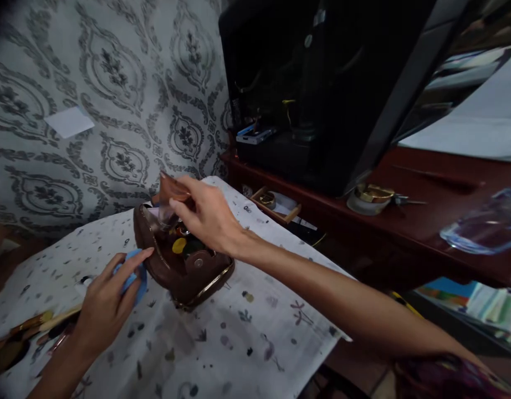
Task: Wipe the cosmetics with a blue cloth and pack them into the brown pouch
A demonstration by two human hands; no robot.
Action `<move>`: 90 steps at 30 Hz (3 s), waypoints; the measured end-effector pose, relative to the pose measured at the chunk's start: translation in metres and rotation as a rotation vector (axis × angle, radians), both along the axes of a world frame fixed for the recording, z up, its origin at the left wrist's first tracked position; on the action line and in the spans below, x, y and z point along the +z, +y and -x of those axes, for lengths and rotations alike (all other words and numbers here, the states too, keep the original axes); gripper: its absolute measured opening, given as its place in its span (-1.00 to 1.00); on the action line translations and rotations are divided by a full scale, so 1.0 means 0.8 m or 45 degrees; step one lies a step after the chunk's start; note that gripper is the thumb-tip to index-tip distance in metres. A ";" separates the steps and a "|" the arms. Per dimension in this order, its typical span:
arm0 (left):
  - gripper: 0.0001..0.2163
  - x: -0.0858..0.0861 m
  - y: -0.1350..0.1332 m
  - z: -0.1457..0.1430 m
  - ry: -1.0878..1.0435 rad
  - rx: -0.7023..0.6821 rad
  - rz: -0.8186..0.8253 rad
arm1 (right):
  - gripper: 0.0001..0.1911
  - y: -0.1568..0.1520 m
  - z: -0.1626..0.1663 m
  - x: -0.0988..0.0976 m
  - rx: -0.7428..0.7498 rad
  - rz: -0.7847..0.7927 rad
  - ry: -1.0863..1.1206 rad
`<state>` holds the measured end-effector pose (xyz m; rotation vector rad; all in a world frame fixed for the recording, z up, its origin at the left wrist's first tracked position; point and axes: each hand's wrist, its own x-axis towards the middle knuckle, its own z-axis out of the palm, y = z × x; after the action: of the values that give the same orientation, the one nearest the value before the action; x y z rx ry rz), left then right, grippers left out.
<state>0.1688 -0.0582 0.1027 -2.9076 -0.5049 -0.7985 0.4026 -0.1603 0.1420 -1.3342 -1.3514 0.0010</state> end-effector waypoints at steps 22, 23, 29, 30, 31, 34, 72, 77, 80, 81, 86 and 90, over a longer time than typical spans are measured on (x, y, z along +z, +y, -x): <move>-0.62 -0.012 -0.003 -0.001 -0.030 0.071 -0.060 | -0.72 0.094 0.018 0.006 -0.045 0.687 -0.697; -0.61 -0.014 -0.002 -0.001 -0.028 0.081 -0.054 | -0.70 0.094 0.018 0.009 -0.066 0.691 -0.724; -0.59 -0.021 0.000 -0.005 -0.051 0.076 -0.013 | -0.73 0.102 0.010 0.030 -0.119 0.782 -0.745; -0.59 -0.021 0.000 -0.006 -0.051 0.070 -0.002 | -0.74 0.105 0.010 0.033 -0.102 0.832 -0.713; -0.58 -0.021 -0.001 -0.008 -0.050 0.062 0.012 | -0.74 0.108 0.009 0.037 -0.093 0.875 -0.681; -0.58 -0.022 -0.001 -0.012 -0.062 0.054 0.031 | -0.74 0.119 0.010 0.043 -0.095 0.933 -0.623; -0.63 -0.083 0.065 0.115 0.222 0.822 0.285 | -0.77 0.032 0.093 -0.017 0.113 -0.054 -0.351; -0.57 -0.079 0.125 0.154 0.293 1.041 0.272 | -0.81 0.010 0.159 -0.091 0.569 0.059 -0.341; -0.52 -0.077 0.155 0.166 0.446 1.021 0.278 | -0.79 0.018 0.181 -0.134 0.646 0.218 -0.335; -0.52 -0.077 0.164 0.167 0.508 0.985 0.279 | -0.80 0.022 0.185 -0.146 0.649 0.273 -0.320; -0.60 -0.070 0.197 0.160 0.779 0.774 0.227 | -0.82 0.033 0.198 -0.176 0.659 0.442 -0.220; -0.65 -0.059 0.207 0.152 0.920 0.652 0.173 | -0.80 0.030 0.199 -0.183 0.651 0.514 -0.138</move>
<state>0.0475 0.1071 0.0555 -2.6920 -1.1435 0.3489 0.2433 -0.1363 -0.0047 -1.2878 -1.8201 0.5824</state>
